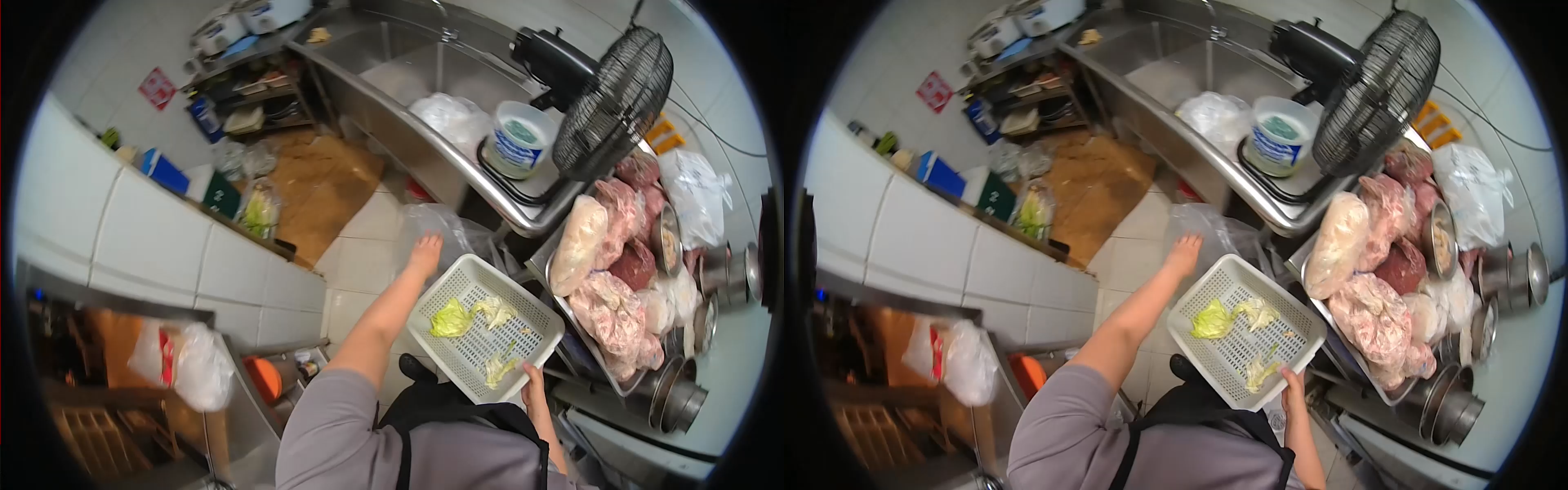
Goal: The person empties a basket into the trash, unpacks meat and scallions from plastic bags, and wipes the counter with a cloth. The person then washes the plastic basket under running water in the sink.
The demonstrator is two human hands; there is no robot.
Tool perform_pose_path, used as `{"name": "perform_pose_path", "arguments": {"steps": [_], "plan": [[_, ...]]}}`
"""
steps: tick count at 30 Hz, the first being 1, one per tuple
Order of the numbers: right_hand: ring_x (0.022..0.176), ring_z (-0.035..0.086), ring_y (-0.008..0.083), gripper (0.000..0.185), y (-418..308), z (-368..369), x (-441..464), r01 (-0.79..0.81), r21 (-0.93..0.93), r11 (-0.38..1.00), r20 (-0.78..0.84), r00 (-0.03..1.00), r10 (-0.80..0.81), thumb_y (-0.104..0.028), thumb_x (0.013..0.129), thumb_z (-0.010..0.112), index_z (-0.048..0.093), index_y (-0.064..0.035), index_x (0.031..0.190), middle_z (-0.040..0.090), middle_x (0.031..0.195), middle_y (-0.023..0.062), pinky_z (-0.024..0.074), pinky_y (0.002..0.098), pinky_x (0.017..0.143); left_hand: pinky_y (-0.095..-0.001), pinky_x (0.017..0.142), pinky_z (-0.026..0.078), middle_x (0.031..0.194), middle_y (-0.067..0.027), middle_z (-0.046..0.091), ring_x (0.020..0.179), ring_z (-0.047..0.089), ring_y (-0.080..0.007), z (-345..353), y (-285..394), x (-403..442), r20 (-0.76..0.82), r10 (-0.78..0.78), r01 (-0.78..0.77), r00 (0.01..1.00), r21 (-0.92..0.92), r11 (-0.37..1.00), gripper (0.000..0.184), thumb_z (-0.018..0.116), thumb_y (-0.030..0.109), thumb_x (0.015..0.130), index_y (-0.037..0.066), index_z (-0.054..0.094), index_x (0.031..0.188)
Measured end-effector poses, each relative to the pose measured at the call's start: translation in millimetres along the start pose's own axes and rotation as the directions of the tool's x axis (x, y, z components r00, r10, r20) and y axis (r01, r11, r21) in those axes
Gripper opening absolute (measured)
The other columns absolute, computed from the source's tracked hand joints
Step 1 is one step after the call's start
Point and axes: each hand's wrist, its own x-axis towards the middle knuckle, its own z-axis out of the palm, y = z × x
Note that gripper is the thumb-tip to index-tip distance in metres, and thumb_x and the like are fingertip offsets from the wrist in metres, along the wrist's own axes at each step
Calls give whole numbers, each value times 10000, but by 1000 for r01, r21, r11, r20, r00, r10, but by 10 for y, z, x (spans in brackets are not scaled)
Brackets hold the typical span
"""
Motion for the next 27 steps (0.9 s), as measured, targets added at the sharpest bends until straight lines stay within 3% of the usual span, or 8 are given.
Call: {"name": "perform_pose_path", "arguments": {"steps": [2,3,4,9,15,18,22,27], "plan": [[1183,346,289,753,-140,-263,-523,-3,16,1000,-136,991,5,-177,710,585,182,-43,1333,345,1288,155,272,381,992,-505,1055,68,1378,-71,292,1276,261,-235,-2,396,12,-121,293,-240,948,332,912,675,487,141,809,186,136,1384],[1177,351,288,745,381,249,-82,-30,124,992,-131,990,47,-179,711,585,192,-40,1327,353,1279,155,278,381,989,-497,1051,85,1340,-71,344,1258,290,-229,-80,-404,237,19,280,-262,960,416,871,668,470,140,817,186,124,1386],[1171,357,286,737,133,115,-184,-20,92,996,-189,981,37,-182,711,586,202,-36,1322,362,1271,155,283,382,986,-488,1047,103,1302,-71,395,1239,319,-224,24,-152,399,79,299,-306,951,380,873,661,454,139,825,186,112,1389],[1096,434,287,634,-42,209,-327,-85,186,979,-289,947,137,-204,714,594,318,-8,1250,451,1178,159,338,396,946,-418,1009,165,1152,-54,545,1105,467,-185,733,-416,168,553,25,-329,833,459,825,477,432,210,839,136,352,1303],[1105,421,265,612,-187,751,58,-75,258,963,-208,969,131,-252,748,571,321,-3,1248,452,1172,142,316,385,956,-362,885,378,1123,-115,552,1019,522,-242,1196,-338,-936,355,42,-54,934,23,998,468,489,320,797,98,467,1208],[1162,349,289,696,-43,1096,328,116,73,991,-225,970,-97,-234,736,571,233,-17,1304,345,1258,157,259,366,989,-396,836,432,1099,-182,544,964,549,-323,1073,-228,-1340,304,48,35,951,-262,964,594,548,412,725,94,447,1216],[1203,279,316,798,-317,1491,451,321,-275,906,-89,930,-356,-199,708,590,146,-52,1355,240,1309,183,236,377,993,-407,790,452,1022,-205,573,974,546,-326,1001,-239,-1276,221,-418,468,881,-534,704,527,535,381,757,89,454,1188],[1148,309,340,904,-605,1761,698,499,-751,432,146,763,-629,-205,629,645,136,-72,1364,295,1217,206,259,405,970,-370,831,451,1107,-218,516,1013,533,-316,735,-490,-903,202,-470,510,859,-265,819,796,708,253,636,10,286,1265]]}}
